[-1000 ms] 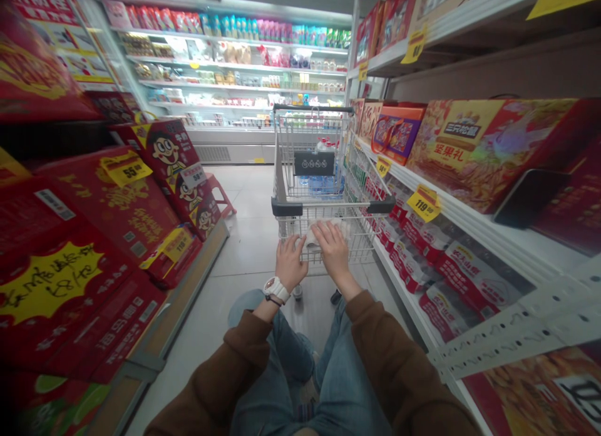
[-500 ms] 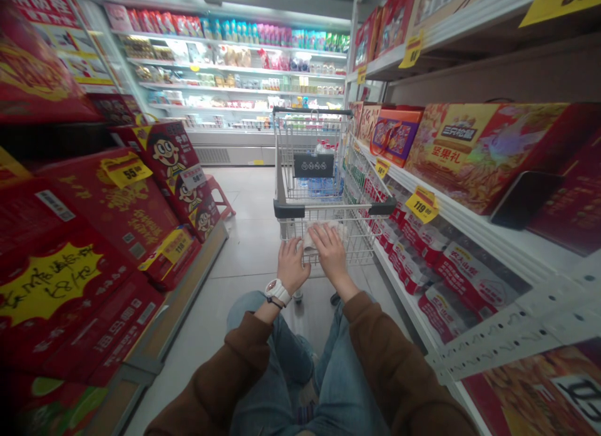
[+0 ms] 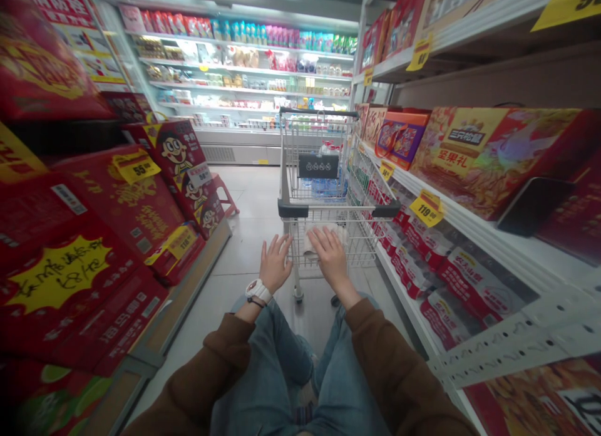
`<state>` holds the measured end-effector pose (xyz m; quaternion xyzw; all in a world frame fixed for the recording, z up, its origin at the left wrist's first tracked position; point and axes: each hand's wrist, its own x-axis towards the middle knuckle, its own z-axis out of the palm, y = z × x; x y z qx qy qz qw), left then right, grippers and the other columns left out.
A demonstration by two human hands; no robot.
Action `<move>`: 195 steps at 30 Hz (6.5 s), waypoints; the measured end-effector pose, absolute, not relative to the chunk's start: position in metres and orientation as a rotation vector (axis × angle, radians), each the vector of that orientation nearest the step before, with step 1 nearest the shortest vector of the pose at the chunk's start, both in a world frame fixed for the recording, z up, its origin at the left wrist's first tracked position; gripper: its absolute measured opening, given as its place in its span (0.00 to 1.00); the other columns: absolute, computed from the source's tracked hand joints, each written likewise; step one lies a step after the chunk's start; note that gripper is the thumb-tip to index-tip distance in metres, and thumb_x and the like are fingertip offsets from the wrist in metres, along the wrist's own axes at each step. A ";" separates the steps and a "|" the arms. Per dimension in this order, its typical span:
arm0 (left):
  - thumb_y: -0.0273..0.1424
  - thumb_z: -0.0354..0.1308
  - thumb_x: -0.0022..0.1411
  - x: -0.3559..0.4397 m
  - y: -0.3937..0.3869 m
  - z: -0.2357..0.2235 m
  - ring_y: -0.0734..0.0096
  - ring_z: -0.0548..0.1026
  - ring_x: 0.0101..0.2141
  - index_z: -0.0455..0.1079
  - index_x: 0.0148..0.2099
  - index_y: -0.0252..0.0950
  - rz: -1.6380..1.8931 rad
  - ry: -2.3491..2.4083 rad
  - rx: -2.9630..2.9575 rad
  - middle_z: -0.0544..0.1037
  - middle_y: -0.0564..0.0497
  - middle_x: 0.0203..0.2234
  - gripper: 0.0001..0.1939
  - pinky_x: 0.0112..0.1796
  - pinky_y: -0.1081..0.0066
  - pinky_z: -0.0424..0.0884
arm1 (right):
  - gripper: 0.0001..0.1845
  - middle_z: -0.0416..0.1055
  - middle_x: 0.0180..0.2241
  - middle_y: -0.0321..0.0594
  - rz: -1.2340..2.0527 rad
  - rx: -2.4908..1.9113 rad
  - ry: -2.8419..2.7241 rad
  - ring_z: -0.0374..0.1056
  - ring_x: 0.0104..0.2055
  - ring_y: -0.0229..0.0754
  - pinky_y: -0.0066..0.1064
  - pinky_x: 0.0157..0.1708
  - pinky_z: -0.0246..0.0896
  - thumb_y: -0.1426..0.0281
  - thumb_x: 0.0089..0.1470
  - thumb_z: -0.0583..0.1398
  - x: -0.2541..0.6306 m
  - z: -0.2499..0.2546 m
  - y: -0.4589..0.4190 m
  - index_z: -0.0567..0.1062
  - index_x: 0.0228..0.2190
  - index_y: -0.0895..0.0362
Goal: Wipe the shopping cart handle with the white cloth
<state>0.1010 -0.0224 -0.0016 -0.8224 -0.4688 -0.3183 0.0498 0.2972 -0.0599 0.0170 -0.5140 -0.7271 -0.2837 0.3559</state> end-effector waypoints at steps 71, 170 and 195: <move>0.22 0.51 0.50 0.093 -0.015 0.006 0.56 0.66 0.59 0.55 0.68 0.37 -0.891 -1.464 -2.535 0.61 0.48 0.66 0.41 0.67 0.45 0.39 | 0.43 0.65 0.62 0.40 -0.666 -1.408 -1.896 0.55 0.66 0.48 0.46 0.64 0.53 0.88 0.44 0.52 0.294 0.017 -0.053 0.65 0.61 0.52; 0.30 0.47 0.67 0.170 0.020 0.127 0.54 0.54 0.67 0.54 0.69 0.43 -0.976 -0.947 -2.663 0.63 0.47 0.65 0.28 0.64 0.40 0.45 | 0.49 0.59 0.65 0.38 -0.691 -1.510 -1.622 0.46 0.70 0.48 0.53 0.67 0.46 0.87 0.40 0.50 0.347 0.101 -0.085 0.59 0.64 0.49; 0.20 0.49 0.55 0.241 -0.009 0.126 0.58 0.59 0.64 0.59 0.67 0.39 -1.063 -0.883 -2.713 0.67 0.47 0.62 0.36 0.66 0.43 0.39 | 0.39 0.70 0.57 0.47 -0.553 -1.626 -1.570 0.62 0.62 0.50 0.46 0.62 0.57 0.84 0.38 0.51 0.428 0.122 -0.081 0.70 0.55 0.60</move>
